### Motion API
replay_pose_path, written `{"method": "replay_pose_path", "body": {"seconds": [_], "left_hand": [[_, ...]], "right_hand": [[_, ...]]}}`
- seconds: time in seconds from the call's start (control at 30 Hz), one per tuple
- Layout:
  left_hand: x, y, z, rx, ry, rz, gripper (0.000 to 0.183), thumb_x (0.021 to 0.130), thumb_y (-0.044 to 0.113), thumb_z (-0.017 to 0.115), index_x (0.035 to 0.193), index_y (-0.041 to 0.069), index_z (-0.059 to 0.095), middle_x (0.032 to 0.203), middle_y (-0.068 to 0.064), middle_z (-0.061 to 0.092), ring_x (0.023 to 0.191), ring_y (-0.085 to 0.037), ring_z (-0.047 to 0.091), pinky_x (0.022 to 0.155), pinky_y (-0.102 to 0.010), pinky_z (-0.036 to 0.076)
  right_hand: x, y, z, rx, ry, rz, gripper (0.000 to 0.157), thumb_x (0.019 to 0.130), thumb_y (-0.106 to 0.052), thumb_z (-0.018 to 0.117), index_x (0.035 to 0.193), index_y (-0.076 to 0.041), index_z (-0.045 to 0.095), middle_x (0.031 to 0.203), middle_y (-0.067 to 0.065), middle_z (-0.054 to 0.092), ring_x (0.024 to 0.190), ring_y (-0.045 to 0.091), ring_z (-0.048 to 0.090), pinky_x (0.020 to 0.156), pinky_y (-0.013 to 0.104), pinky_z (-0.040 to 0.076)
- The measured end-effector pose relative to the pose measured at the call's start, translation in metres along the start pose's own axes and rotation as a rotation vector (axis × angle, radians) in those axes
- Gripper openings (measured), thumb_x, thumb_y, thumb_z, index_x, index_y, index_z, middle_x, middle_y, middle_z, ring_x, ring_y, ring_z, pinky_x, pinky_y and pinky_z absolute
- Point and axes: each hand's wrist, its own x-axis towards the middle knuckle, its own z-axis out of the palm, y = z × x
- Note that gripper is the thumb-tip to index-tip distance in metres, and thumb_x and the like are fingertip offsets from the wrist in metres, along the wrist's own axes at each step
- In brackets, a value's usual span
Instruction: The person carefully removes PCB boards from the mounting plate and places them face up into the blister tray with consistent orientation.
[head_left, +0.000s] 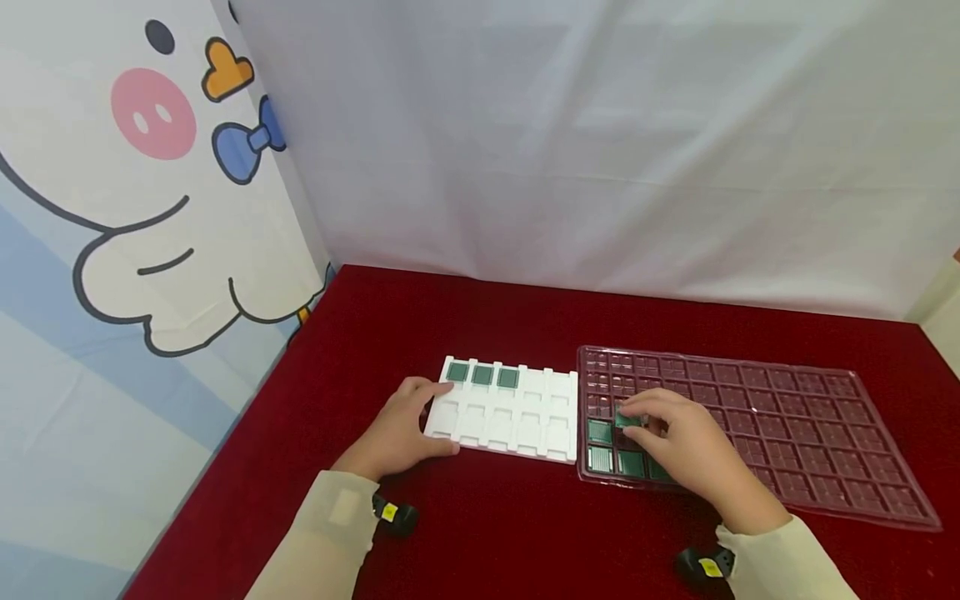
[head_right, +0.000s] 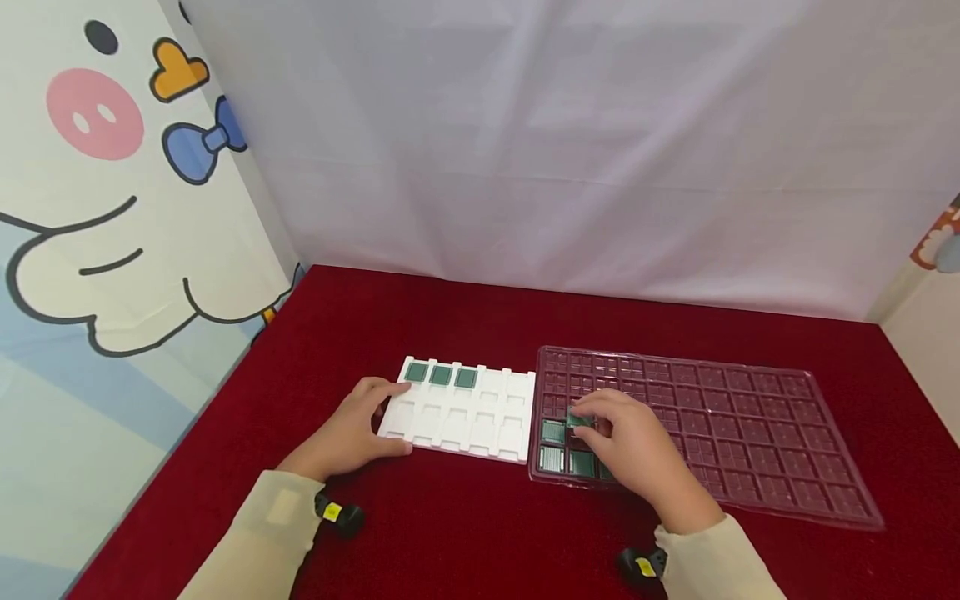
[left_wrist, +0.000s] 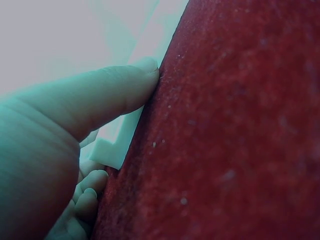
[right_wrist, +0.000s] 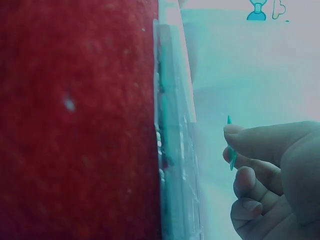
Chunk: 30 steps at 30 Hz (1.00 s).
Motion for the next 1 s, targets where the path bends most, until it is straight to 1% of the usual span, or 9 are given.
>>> {"method": "replay_pose_path", "body": {"seconds": [0.2, 0.47, 0.7, 0.87, 1.0], "left_hand": [[-0.0009, -0.0015, 0.0014, 0.005, -0.003, 0.004, 0.086, 0.078, 0.027, 0.092, 0.153, 0.019, 0.050, 0.145, -0.006, 0.045, 0.119, -0.025, 0.049, 0.099, -0.042, 0.048], [-0.0031, -0.0021, -0.0013, 0.009, 0.000, 0.006, 0.087, 0.078, 0.027, 0.092, 0.153, 0.019, 0.049, 0.147, -0.007, 0.044, 0.119, -0.025, 0.049, 0.098, -0.043, 0.049], [-0.0019, -0.0016, -0.0019, 0.014, 0.000, 0.015, 0.087, 0.078, 0.027, 0.092, 0.153, 0.018, 0.050, 0.146, -0.007, 0.044, 0.117, -0.025, 0.050, 0.097, -0.042, 0.050], [-0.0011, 0.0001, -0.0023, 0.007, -0.003, 0.015, 0.086, 0.078, 0.026, 0.092, 0.153, 0.018, 0.050, 0.146, -0.008, 0.044, 0.117, -0.026, 0.050, 0.097, -0.043, 0.050], [-0.0004, 0.0014, -0.0016, 0.008, -0.005, 0.009, 0.086, 0.078, 0.025, 0.092, 0.153, 0.017, 0.050, 0.146, -0.008, 0.044, 0.117, -0.026, 0.050, 0.097, -0.042, 0.050]], "right_hand": [[-0.0019, 0.0045, -0.0036, 0.009, 0.010, -0.015, 0.024, 0.090, -0.008, 0.080, 0.114, -0.011, 0.078, 0.119, 0.005, 0.069, 0.078, 0.009, 0.052, 0.064, 0.029, 0.046], [-0.0006, 0.0054, -0.0025, 0.002, 0.005, -0.031, 0.023, 0.090, -0.010, 0.081, 0.113, -0.012, 0.078, 0.118, 0.003, 0.070, 0.078, 0.007, 0.052, 0.064, 0.029, 0.046], [-0.0009, 0.0060, -0.0013, -0.001, 0.002, -0.012, 0.023, 0.090, -0.009, 0.081, 0.112, -0.013, 0.079, 0.116, 0.001, 0.071, 0.076, 0.008, 0.053, 0.065, 0.029, 0.048], [-0.0011, 0.0075, 0.0003, -0.001, -0.007, -0.011, 0.023, 0.090, -0.010, 0.081, 0.113, -0.013, 0.078, 0.118, 0.002, 0.071, 0.080, 0.008, 0.055, 0.068, 0.031, 0.050], [-0.0023, 0.0096, 0.0029, 0.007, -0.016, -0.008, 0.023, 0.090, -0.010, 0.081, 0.112, -0.013, 0.079, 0.118, 0.003, 0.071, 0.079, 0.008, 0.054, 0.067, 0.030, 0.049]]}}
